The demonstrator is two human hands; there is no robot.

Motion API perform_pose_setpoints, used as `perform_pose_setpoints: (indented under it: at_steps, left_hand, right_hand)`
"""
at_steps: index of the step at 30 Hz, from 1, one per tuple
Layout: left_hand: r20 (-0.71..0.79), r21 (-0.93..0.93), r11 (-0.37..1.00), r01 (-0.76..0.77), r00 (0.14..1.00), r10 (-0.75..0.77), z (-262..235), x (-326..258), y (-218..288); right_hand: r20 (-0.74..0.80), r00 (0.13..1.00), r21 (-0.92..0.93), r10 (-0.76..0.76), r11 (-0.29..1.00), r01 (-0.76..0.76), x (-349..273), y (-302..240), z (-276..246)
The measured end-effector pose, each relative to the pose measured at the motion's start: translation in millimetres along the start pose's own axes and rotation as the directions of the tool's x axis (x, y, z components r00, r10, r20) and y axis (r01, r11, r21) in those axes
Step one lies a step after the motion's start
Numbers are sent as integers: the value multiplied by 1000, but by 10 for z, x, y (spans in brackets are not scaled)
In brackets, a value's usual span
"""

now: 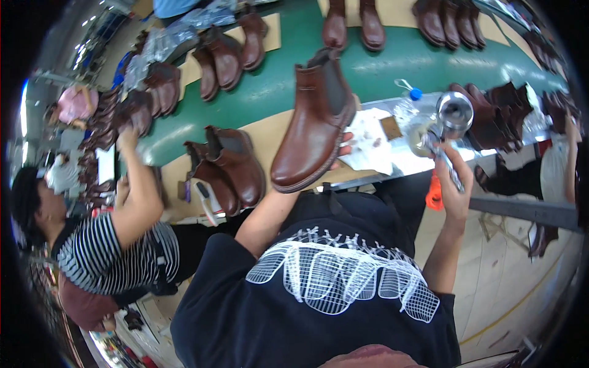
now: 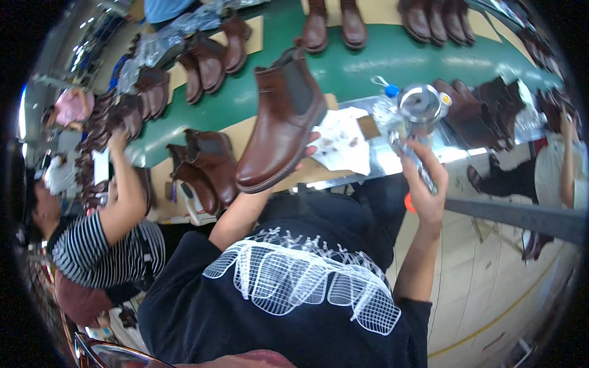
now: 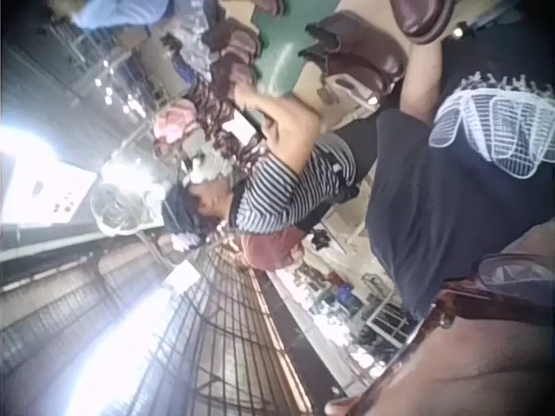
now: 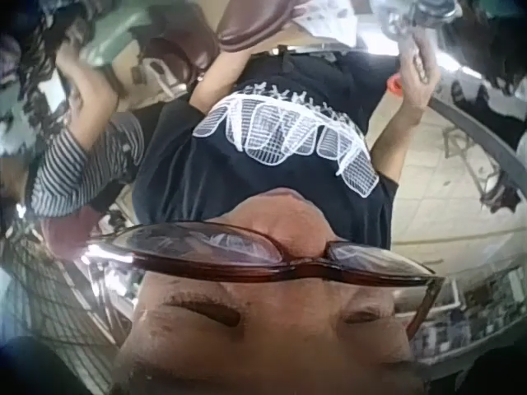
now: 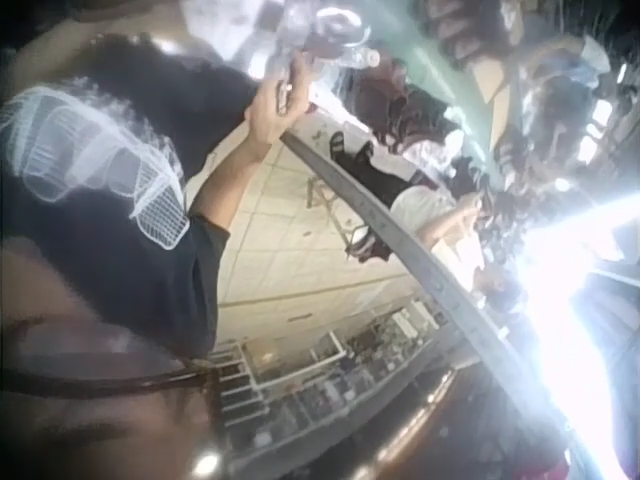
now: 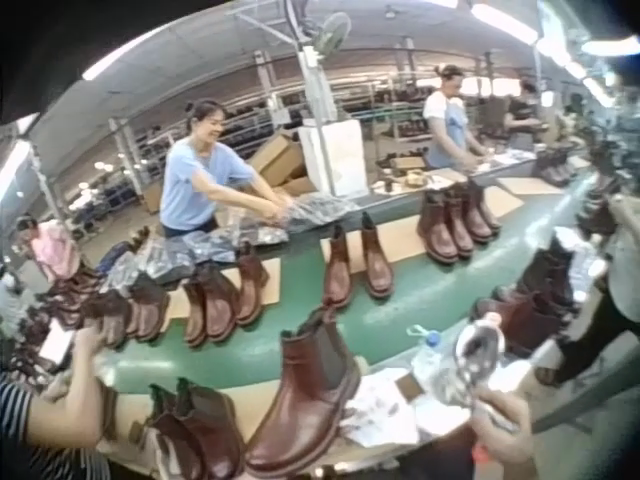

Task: Polishing and inspecting brown leather boots in a manufacturing facility.

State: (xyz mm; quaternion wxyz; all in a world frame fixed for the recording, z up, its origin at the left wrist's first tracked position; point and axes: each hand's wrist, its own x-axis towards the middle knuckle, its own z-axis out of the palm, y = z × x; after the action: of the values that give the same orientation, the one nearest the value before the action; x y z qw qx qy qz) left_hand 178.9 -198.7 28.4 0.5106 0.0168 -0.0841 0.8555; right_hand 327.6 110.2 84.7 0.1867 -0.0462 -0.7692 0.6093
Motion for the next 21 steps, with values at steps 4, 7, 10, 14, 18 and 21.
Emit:
perform_pose_setpoints:
  at_steps: [4,7,10,14,18,21]
  left_hand:
    - [-64,24,999,-39,997,40,-2,-47,-200]
    - [110,230,969,-90,992,66,-326,-83,-222]
    - [-156,461,880,-109,967,202,-276,-113,-446]
    - [-285,373,928,-25,948,140,-455,-245,-440]
    - [-453,390,920,31,877,163,-763,-466,-292]
    - [-507,475,880,26,825,250,-791,-578,-188]
  right_hand:
    - [-188,982,10,5,1000,-3,254,358,-179]
    - [-302,947,5,107,994,-111,299,577,-221]
    - [-295,939,49,178,984,-171,279,838,-259]
    - [-343,934,-25,101,993,-117,291,1137,-244]
    - [-433,899,-230,-63,972,-43,309,1521,-293]
    - [-502,862,-344,-62,929,-133,198,1710,-277]
